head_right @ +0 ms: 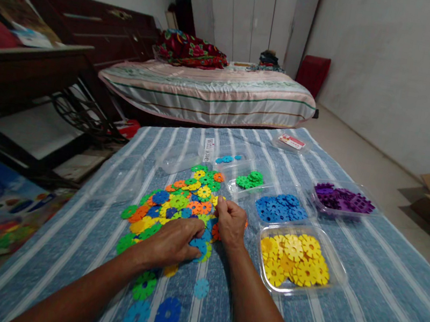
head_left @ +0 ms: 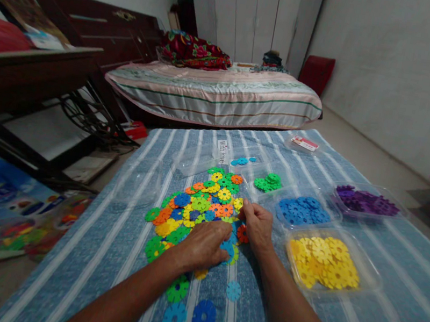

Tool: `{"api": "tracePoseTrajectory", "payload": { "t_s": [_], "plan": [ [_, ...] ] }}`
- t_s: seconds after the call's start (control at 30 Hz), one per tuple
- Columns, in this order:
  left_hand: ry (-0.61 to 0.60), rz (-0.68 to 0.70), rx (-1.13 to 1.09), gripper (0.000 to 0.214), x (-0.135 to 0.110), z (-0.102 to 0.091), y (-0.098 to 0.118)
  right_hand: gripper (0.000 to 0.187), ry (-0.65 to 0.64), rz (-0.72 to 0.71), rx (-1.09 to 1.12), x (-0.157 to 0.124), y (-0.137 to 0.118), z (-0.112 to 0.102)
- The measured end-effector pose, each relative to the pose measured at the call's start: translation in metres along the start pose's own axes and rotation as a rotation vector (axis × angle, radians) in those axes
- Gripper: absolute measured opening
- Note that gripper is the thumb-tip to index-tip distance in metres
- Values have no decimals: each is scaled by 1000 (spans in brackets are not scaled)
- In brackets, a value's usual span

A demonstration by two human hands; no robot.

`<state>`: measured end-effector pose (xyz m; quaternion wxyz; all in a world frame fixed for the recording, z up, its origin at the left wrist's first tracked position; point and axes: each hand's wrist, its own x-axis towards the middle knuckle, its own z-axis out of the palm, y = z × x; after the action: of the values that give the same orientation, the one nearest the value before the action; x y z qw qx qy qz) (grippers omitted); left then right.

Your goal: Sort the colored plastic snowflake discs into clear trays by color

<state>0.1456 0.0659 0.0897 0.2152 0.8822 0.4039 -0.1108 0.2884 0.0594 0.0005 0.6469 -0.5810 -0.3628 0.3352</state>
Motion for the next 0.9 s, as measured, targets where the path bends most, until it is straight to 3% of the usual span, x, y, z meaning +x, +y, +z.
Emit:
{"api": "tracePoseTrajectory", "payload": {
  "t_s": [0.13, 0.23, 0.37, 0.5, 0.57, 0.67, 0.8, 0.9],
  "plan": [
    [-46, -12, -505, 13, 6, 2, -23, 50, 0, 0, -3, 1, 2, 1],
    [40, -85, -763, 13, 16, -9, -41, 51, 4, -21, -12, 1, 1, 2],
    [288, -187, -891, 18, 45, -46, -47, 50, -7, -21, -25, 1, 2, 2],
    [670, -126, -1129, 25, 81, -86, -34, 50, -7, -15, -19, 1, 2, 1],
    [769, -133, -1152, 22, 91, -95, -28, 49, -8, -14, -9, 0, 1, 1],
    [681, -96, -990, 13, 86, -87, -24, 49, -7, -19, -10, 0, 1, 1],
    [343, 32, -715, 9, 58, -53, -30, 49, -1, -24, -17, 1, 0, 0],
    [163, 82, -488, 9, 35, -30, -32, 50, 4, -26, -20, 0, -1, 0]
  ]
}}
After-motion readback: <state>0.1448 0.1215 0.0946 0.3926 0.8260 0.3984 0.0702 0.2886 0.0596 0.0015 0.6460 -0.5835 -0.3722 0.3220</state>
